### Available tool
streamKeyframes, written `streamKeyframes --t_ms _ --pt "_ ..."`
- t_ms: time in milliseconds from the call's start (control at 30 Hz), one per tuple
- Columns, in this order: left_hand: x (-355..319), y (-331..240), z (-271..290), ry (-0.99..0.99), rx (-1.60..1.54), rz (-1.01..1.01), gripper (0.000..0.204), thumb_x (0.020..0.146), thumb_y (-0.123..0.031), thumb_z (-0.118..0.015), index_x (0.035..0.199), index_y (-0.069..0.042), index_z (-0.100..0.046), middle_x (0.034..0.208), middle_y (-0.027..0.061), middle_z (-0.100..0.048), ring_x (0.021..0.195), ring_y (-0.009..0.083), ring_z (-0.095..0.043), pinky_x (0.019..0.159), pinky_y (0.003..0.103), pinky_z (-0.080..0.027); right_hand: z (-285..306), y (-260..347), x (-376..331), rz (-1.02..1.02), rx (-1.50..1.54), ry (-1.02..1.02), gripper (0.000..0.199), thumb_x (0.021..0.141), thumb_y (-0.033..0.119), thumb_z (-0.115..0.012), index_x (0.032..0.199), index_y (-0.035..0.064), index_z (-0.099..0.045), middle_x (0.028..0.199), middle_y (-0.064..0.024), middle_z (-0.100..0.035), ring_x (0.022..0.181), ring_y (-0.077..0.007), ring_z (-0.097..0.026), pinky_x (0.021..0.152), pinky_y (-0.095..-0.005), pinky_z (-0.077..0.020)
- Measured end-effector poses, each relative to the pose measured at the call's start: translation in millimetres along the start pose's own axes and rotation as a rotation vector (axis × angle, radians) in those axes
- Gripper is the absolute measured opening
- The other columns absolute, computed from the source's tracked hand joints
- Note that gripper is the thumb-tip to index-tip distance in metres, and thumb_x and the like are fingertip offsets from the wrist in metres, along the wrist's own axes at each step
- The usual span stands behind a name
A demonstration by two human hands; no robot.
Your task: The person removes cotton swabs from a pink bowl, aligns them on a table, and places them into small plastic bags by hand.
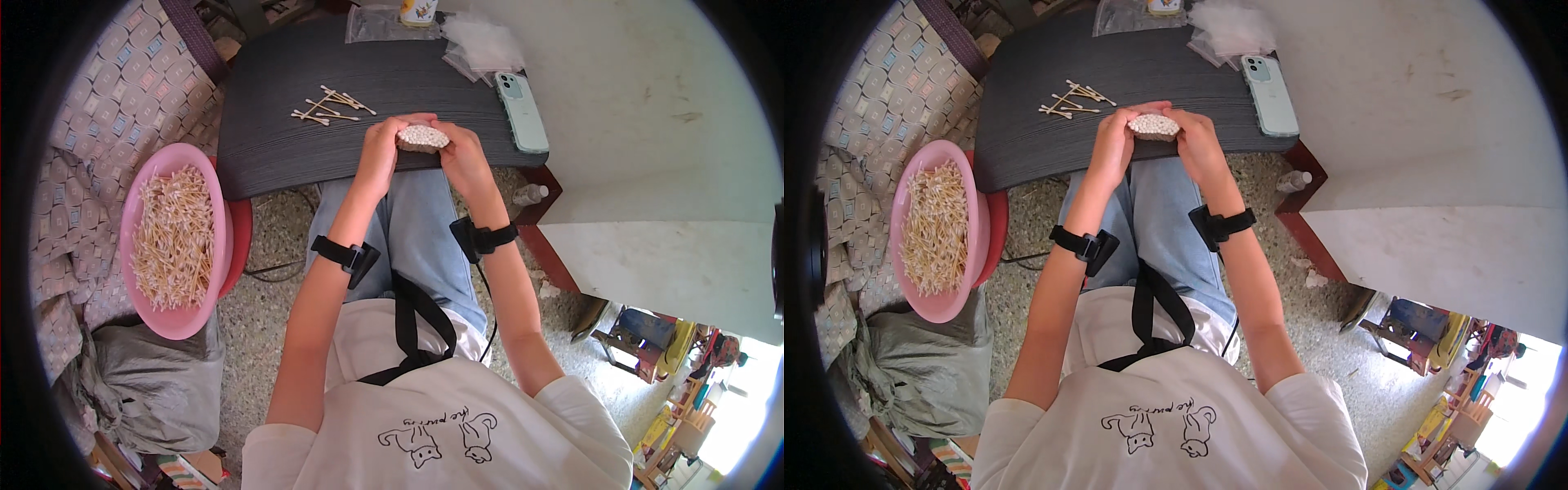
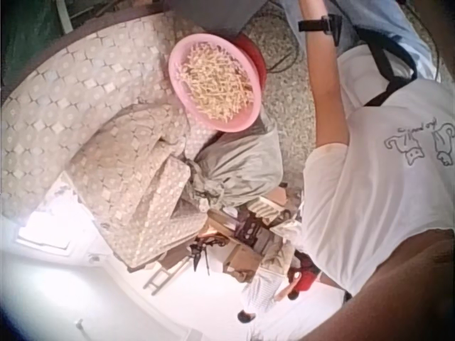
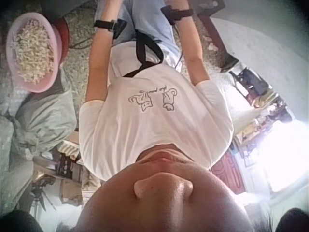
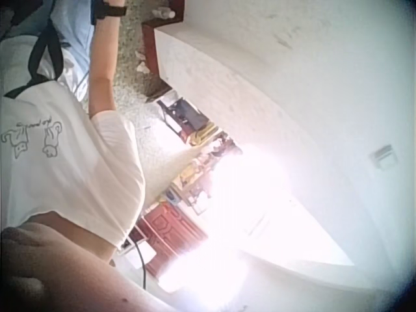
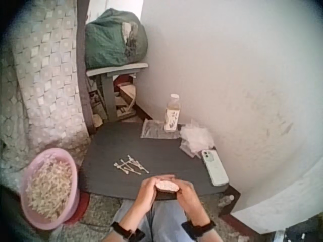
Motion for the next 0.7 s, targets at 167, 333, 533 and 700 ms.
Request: streamKeyframes --t_ms 167,333,533,700 --pt "1 -3 0 -0.019 0.025 -0.032 0.034 0.091 -0.010 -0.041 0.106 0.007 -0.065 0.117 0.0180 -0.063 0.109 0.0201 -0.059 0.097 0.033 -0.044 -1 5 1 -0.011 -0.028 -0.014 0.020 0.090 0.012 -0.061 0.096 -0.0056 -0.067 0.095 -0.0078 -0.067 0.089 -0.0128 -0.060 0.079 -0.0262 -0.0442" --pt "-14 -38 -6 -0.002 0.685 -0.491 0.023 0.089 -0.013 -0.060 0.110 -0.007 -0.068 0.119 0.0107 -0.063 0.115 0.0232 -0.056 0.099 0.036 -0.043 0 10 2 0.022 -0.150 -0.014 0.019 0.090 0.011 -0.061 0.098 -0.0055 -0.067 0.096 -0.0083 -0.067 0.088 -0.0139 -0.062 0.078 -0.0273 -0.0466" --pt "-15 -42 -9 0.040 0.983 -0.660 0.033 0.078 -0.012 -0.074 0.110 -0.006 -0.067 0.111 0.0084 -0.067 0.110 0.0237 -0.060 0.092 0.034 -0.047 -19 49 -25 0.776 -0.815 -0.251 0.021 0.088 0.008 -0.063 0.106 -0.0005 -0.067 0.096 -0.0093 -0.069 0.092 -0.0195 -0.064 0.081 -0.0310 -0.0504" --pt "-9 -34 -2 0.039 0.838 -0.507 0.031 0.079 -0.013 -0.074 0.108 -0.004 -0.067 0.100 0.0088 -0.068 0.092 0.0215 -0.065 0.079 0.032 -0.050 -40 49 -38 0.813 -1.127 -0.001 0.028 0.083 0.006 -0.067 0.111 0.0013 -0.067 0.107 -0.0133 -0.068 0.098 -0.0278 -0.066 0.087 -0.0319 -0.0505"
Point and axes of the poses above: each hand's wrist, its own x-axis towards the middle knuckle, its own z-axis out of the back of the hand, y = z × x, the point moved 6 cm from there along x, towards the middle knuckle
